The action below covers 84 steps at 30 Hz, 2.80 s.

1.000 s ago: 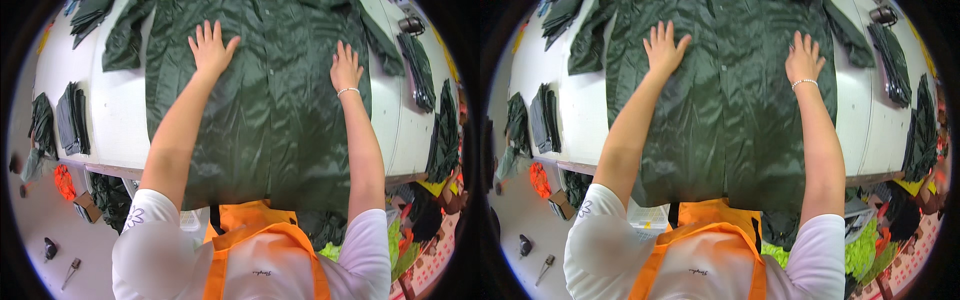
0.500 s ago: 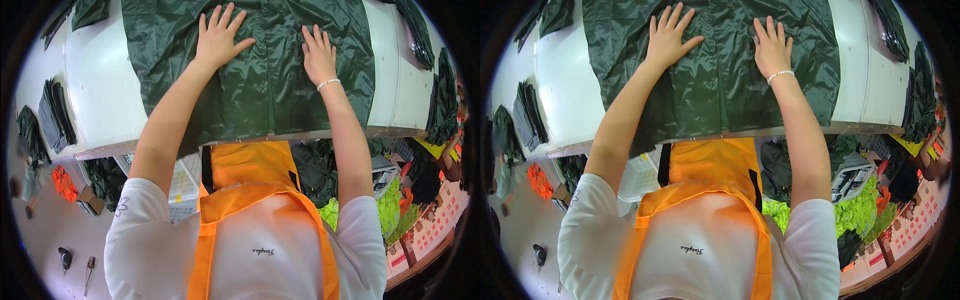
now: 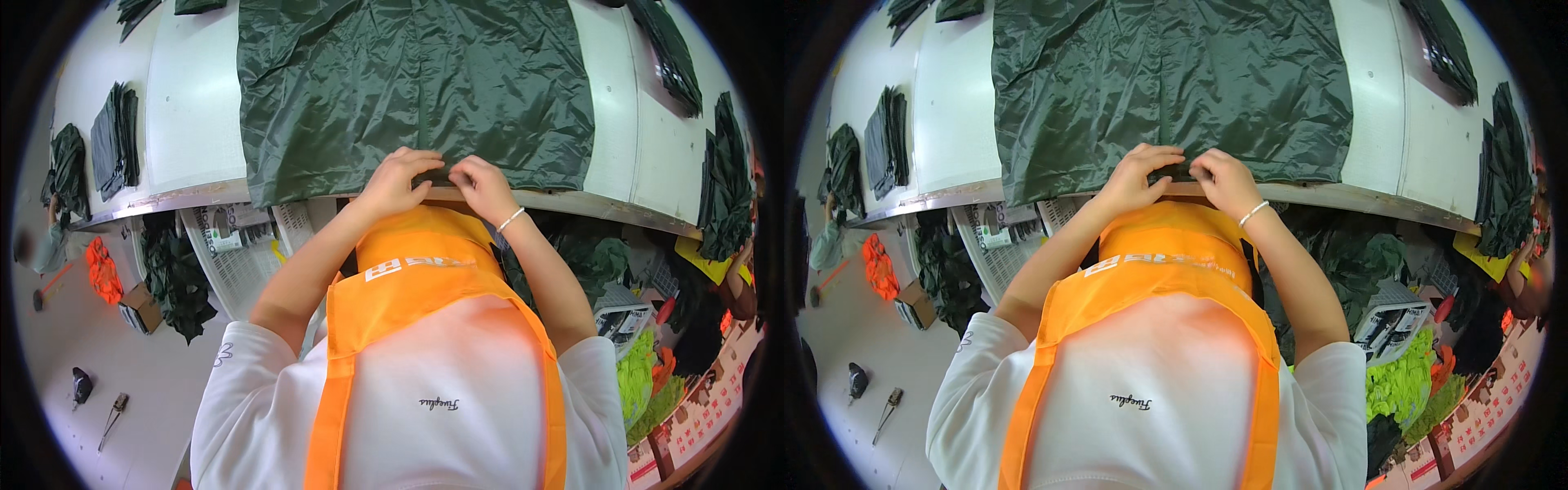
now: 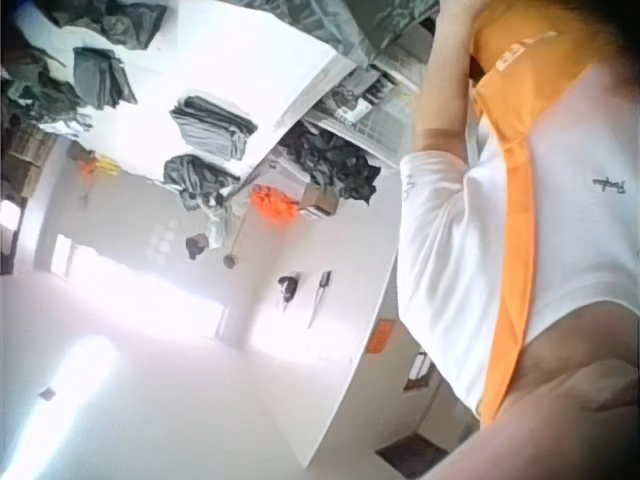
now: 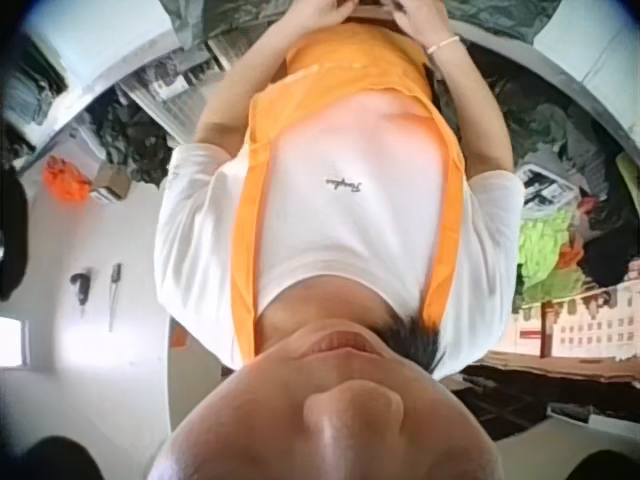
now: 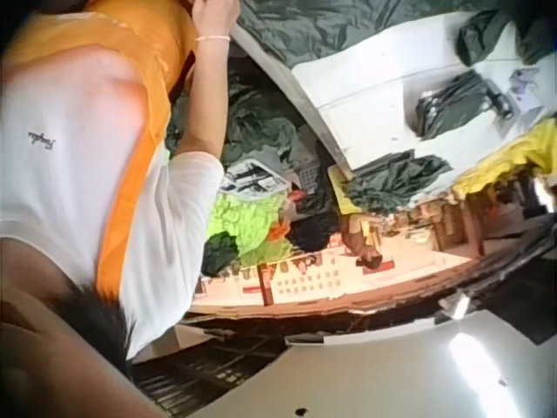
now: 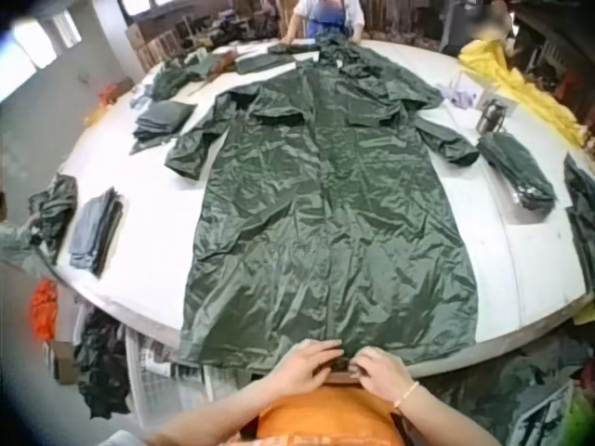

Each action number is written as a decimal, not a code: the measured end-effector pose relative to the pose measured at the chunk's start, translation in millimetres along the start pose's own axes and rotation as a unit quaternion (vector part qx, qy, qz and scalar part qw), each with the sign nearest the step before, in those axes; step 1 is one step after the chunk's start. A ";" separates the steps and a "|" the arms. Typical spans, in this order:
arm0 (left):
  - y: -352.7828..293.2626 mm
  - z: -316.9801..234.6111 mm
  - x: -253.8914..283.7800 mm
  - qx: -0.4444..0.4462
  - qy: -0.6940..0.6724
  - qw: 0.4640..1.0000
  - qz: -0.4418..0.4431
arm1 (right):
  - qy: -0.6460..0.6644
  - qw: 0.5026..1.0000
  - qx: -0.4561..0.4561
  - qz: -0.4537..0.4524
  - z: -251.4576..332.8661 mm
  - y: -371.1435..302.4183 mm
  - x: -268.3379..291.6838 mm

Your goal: The person folds a dark green jacket on a white table. They smooth the fabric, fold the sleeves inward, fold the jacket in half lengthwise, then fold it into a compact rectangle and place it on a stack of similar folded jackets.

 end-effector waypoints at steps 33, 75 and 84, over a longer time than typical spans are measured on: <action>61.2 -35.2 19.2 0.245 -0.387 0.879 -0.134 | -0.064 0.952 0.118 -0.275 103.9 -4.8 97.3; -55.4 24.2 17.4 0.022 0.074 0.980 -0.184 | 0.038 0.991 -0.101 0.076 19.4 -2.9 -28.1; -57.9 6.6 31.0 -0.008 0.099 0.962 -0.255 | 0.064 0.993 -0.085 0.057 32.5 5.6 -29.6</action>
Point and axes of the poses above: each hand's wrist, its own y-axis towards the middle knuckle, its own x-axis out of the back of the hand, z = x × y, the point moved 8 cm from there along y, towards the middle knuckle, and after that the axes turned 6 degrees about y, right-handed, at the moved point
